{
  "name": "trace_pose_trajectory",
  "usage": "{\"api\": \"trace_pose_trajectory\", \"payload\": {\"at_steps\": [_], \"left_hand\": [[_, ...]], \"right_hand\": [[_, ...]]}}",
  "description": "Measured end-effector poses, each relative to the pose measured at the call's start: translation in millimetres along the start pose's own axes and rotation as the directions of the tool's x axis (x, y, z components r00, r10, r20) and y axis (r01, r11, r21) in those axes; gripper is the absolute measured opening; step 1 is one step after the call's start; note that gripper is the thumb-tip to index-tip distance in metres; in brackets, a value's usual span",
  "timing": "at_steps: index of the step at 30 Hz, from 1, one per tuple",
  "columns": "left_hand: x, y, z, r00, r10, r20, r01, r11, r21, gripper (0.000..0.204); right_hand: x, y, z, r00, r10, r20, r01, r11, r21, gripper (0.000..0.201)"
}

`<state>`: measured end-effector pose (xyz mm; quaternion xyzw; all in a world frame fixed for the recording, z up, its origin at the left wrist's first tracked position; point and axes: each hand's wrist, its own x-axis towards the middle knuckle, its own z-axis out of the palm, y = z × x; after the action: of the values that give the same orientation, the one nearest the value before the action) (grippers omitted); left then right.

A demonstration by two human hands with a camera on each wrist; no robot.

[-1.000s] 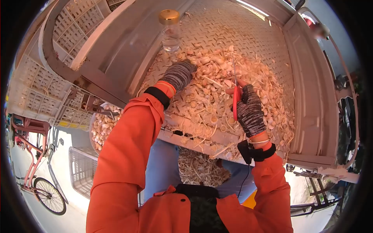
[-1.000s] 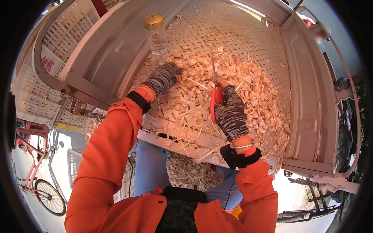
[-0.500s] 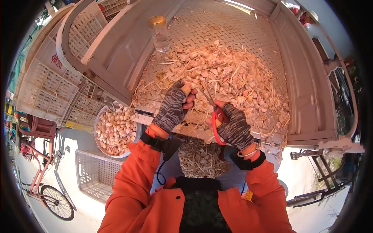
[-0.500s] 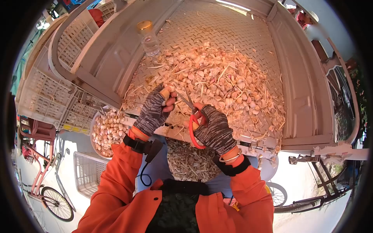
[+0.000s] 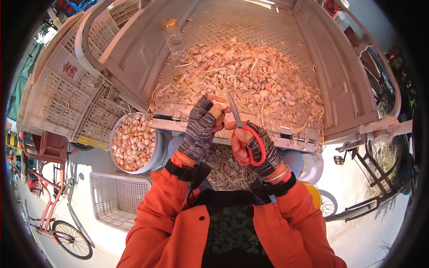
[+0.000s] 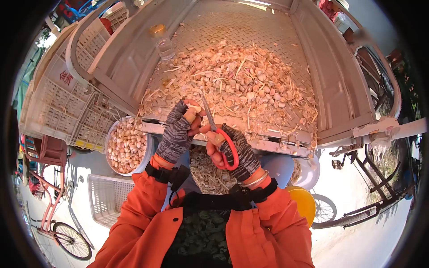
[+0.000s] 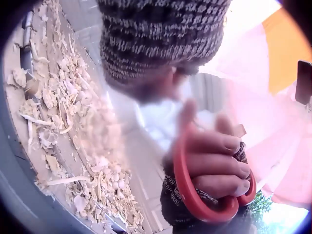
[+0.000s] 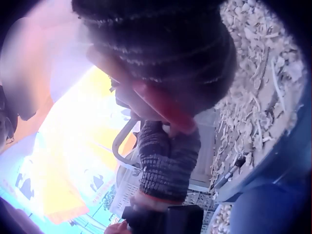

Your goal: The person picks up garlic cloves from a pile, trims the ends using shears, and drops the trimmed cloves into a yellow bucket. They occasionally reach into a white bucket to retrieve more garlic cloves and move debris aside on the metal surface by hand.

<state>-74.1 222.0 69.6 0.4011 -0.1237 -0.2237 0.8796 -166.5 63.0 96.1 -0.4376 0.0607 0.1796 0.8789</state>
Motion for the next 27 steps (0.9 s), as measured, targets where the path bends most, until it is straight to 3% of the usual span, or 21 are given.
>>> {"api": "trace_pose_trajectory", "payload": {"at_steps": [1,3,4,5,6,7,8,10,11,12,13,14,15,18,19,21,23,24,25,26,27], "left_hand": [[-2,-3,-11,0.997,0.004,-0.073,-0.008,0.999,-0.051,0.016],[-14,4,-41,0.983,0.05,-0.178,-0.057,0.998,-0.037,0.015],[-16,5,-61,0.938,0.09,-0.336,-0.06,0.993,0.1,0.014],[-19,10,-63,0.871,0.191,-0.452,-0.088,0.967,0.239,0.013],[-17,7,-59,0.805,0.404,-0.434,-0.198,0.873,0.446,0.014],[-18,17,-30,0.862,0.393,-0.321,-0.204,0.847,0.49,0.015],[-19,28,3,0.901,0.382,-0.203,-0.229,0.819,0.525,0.017],[-22,14,57,0.887,0.463,0.003,-0.378,0.722,0.579,0.024],[-25,7,86,0.901,0.424,0.088,-0.379,0.674,0.634,0.018],[-29,-1,120,0.922,0.346,0.172,-0.362,0.615,0.7,0.019],[-27,-18,141,0.908,0.276,0.314,-0.418,0.611,0.672,0.017],[-32,-31,170,0.941,0.062,0.333,-0.263,0.753,0.603,0.017],[-32,-61,182,0.872,-0.019,0.489,-0.311,0.75,0.583,0.018],[-58,-166,205,0.624,0.147,0.768,-0.59,0.733,0.339,0.027],[-54,-172,197,0.625,0.15,0.766,-0.597,0.723,0.346,0.027],[-44,-180,180,0.77,-0.153,0.619,-0.326,0.74,0.589,0.033],[10,-147,157,0.846,-0.112,0.521,-0.37,0.58,0.726,0.028],[43,-154,131,0.865,-0.042,0.5,-0.396,0.556,0.731,0.024],[69,-145,120,0.936,-0.157,0.315,-0.227,0.413,0.882,0.023],[88,-123,134,0.949,-0.267,0.169,-0.08,0.313,0.946,0.024],[120,-138,115,0.921,-0.279,0.273,-0.236,0.159,0.959,0.031]], "right_hand": [[0,6,-3,0.997,0.011,-0.079,-0.014,0.999,-0.035,0.034],[5,31,-29,0.996,0.034,-0.08,-0.04,0.997,-0.072,0.034],[1,42,-47,0.991,0.049,-0.121,-0.06,0.994,-0.093,0.034],[-2,50,-54,0.977,0.204,-0.062,-0.185,0.955,0.234,0.031],[-13,52,-49,0.968,0.224,-0.111,-0.232,0.971,-0.059,0.027],[-18,82,-58,0.994,-0.102,-0.032,0.053,0.726,-0.685,0.024],[-21,99,-52,0.983,-0.185,-0.021,0.074,0.492,-0.867,0.024],[-19,143,-57,0.986,-0.166,0.027,0.106,0.493,-0.863,0.028],[-21,158,-64,0.987,-0.163,0.002,0.1,0.593,-0.799,0.026],[-18,172,-70,0.988,-0.152,-0.003,0.103,0.684,-0.723,0.024],[-11,167,-67,0.986,-0.162,0.029,0.132,0.675,-0.726,0.024],[-33,163,-75,0.982,-0.19,0.009,0.139,0.684,-0.716,0.024],[-48,154,-85,0.976,-0.216,-0.016,0.142,0.694,-0.706,0.024],[-119,165,-102,0.954,-0.273,-0.122,0.12,0.724,-0.679,0.024],[-127,164,-103,0.945,-0.285,-0.162,0.108,0.738,-0.666,0.024],[-112,154,-107,0.923,-0.296,-0.247,0.08,0.774,-0.628,0.025],[-87,139,-110,0.885,-0.31,-0.347,0.062,0.817,-0.573,0.026],[-85,134,-115,0.861,-0.314,-0.4,0.053,0.838,-0.544,0.027],[-85,126,-126,0.929,-0.104,-0.356,0.15,0.983,0.104,0.034],[-87,126,-131,0.929,-0.099,-0.355,0.15,0.982,0.117,0.034],[-89,128,-136,0.887,-0.192,-0.42,0.187,0.981,-0.054,0.036]]}}
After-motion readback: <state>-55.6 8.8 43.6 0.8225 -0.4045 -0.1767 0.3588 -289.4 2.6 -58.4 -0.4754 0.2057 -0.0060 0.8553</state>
